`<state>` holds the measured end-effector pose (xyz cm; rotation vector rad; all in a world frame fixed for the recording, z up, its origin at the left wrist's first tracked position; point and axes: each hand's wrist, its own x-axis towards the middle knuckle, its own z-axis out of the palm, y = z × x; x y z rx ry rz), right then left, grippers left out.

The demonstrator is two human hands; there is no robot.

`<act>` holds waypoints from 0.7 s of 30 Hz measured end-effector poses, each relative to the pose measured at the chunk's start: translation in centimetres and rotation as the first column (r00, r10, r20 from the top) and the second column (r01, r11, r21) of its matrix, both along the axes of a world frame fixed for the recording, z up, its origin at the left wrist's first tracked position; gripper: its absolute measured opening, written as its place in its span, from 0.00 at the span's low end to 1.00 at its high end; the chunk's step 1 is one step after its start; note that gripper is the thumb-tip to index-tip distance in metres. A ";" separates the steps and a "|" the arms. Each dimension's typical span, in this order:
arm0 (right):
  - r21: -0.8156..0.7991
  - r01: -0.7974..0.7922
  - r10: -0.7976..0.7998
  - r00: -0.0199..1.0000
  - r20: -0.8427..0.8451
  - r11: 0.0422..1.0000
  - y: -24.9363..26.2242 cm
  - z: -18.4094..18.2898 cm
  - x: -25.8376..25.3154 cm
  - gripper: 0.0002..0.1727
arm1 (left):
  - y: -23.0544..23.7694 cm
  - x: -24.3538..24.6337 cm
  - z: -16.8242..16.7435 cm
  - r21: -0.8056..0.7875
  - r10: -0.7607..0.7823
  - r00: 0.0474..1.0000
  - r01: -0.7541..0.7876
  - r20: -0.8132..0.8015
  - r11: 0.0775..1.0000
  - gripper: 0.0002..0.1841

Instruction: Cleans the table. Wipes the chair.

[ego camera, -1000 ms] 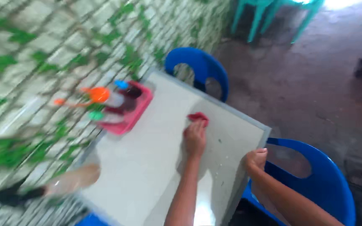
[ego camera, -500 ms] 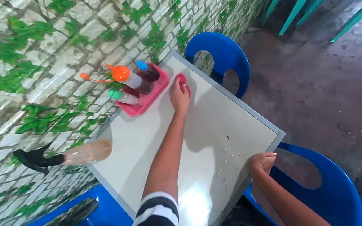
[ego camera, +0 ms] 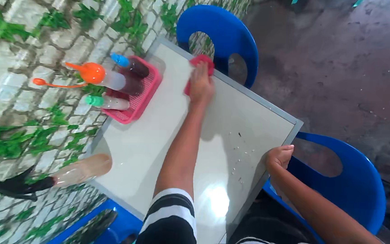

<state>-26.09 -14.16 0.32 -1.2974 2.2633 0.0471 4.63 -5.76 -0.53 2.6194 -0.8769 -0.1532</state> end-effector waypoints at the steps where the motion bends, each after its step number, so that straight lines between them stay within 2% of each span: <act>1: 0.009 0.025 -0.025 1.000 0.008 1.000 0.0 0.4 0.3 0.29 | -0.1 -2.4 -0.3 -0.014 -0.081 0.997 0.082 0.010 0.997 0.29; 4: 0.102 -0.001 0.001 1.000 -0.002 0.995 -0.1 2.9 1.0 0.28 | 0.1 -9.9 -0.5 -0.063 -0.299 0.954 0.300 0.022 0.952 0.28; 7: 0.032 -0.002 0.001 1.000 0.031 0.999 -0.4 0.3 0.0 0.29 | 2.2 -16.6 -0.6 -0.167 -0.521 0.853 0.512 -0.014 0.843 0.24; 9: 0.025 -0.098 0.097 0.993 0.060 0.995 -0.2 0.4 -0.6 0.30 | 4.6 -20.2 -0.9 -0.288 -0.633 0.771 0.593 -0.066 0.752 0.19; 11: 0.030 -0.142 0.141 0.989 0.047 0.989 0.1 0.7 -0.9 0.30 | 7.5 -23.4 -0.7 -0.414 -0.687 0.707 0.581 -0.169 0.700 0.17; 13: 0.044 -0.126 0.124 0.992 0.037 0.991 0.2 0.8 -0.6 0.30 | 9.5 -24.8 0.7 -0.551 -0.652 0.706 0.439 -0.277 0.710 0.17; 15: 0.041 -0.111 0.109 0.993 0.039 0.993 0.0 0.6 -0.5 0.31 | 9.8 -23.7 3.0 -0.589 -0.546 0.761 0.273 -0.351 0.760 0.17; 18: 0.052 -0.103 0.101 0.994 0.036 0.993 -0.1 0.6 -0.8 0.30 | 7.7 -18.2 5.1 -0.505 -0.370 0.872 0.174 -0.320 0.845 0.17; 21: 0.047 -0.113 0.111 0.993 0.040 0.993 -0.2 0.5 -0.9 0.29 | 2.6 -12.2 4.6 -0.282 -0.157 0.947 0.075 -0.279 0.957 0.21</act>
